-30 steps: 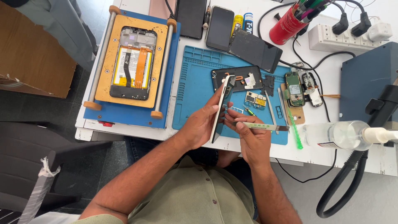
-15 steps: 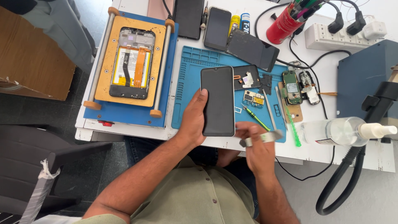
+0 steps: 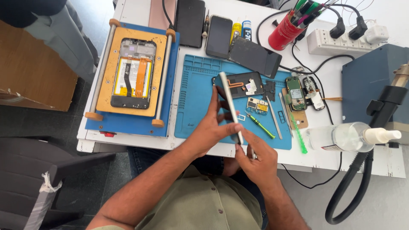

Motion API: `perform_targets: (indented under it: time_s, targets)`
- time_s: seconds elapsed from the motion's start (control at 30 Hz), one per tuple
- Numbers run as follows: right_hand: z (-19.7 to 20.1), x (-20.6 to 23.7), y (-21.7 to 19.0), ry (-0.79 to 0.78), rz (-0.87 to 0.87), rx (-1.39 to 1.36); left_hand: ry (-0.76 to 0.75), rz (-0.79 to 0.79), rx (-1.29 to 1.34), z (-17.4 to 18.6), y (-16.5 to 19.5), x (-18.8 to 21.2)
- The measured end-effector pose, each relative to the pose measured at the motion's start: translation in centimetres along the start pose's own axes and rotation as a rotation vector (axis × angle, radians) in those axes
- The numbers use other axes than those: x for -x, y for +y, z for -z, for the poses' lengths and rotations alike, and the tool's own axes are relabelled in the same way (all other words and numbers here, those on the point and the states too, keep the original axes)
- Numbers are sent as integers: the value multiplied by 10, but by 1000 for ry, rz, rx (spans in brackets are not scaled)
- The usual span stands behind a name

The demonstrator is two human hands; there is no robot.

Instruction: The person uses a screwdriver to remove screws from a smartphone, then places it on a heating plate. They pick up another smartphone and use a prying tool to open its casing, working along the edges to separate the back cover.

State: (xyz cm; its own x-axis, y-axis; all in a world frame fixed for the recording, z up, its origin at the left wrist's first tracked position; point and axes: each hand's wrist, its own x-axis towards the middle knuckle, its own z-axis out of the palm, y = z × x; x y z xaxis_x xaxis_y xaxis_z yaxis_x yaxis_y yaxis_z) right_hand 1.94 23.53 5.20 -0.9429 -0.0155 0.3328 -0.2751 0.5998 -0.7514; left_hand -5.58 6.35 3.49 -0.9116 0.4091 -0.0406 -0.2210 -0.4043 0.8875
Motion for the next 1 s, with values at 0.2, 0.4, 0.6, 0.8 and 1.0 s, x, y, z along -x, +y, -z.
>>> perform_targets:
  time_s: [0.2,0.4,0.6,0.8,1.0]
  targets:
    - [21,-17,-13,-239,205,-23,-96,107,201,8,11,6]
    - [39,-34,-26,-496,-38,-5,-191,105,126,10,11,12]
    - [39,-39,-24,-549,170,153,-258,50,-35,14,10,11]
    - [38,-48,-9,-596,175,209,-260,91,-1,15,7,5]
    - [38,-59,0,-650,114,218,-229,106,15,15,8,-1]
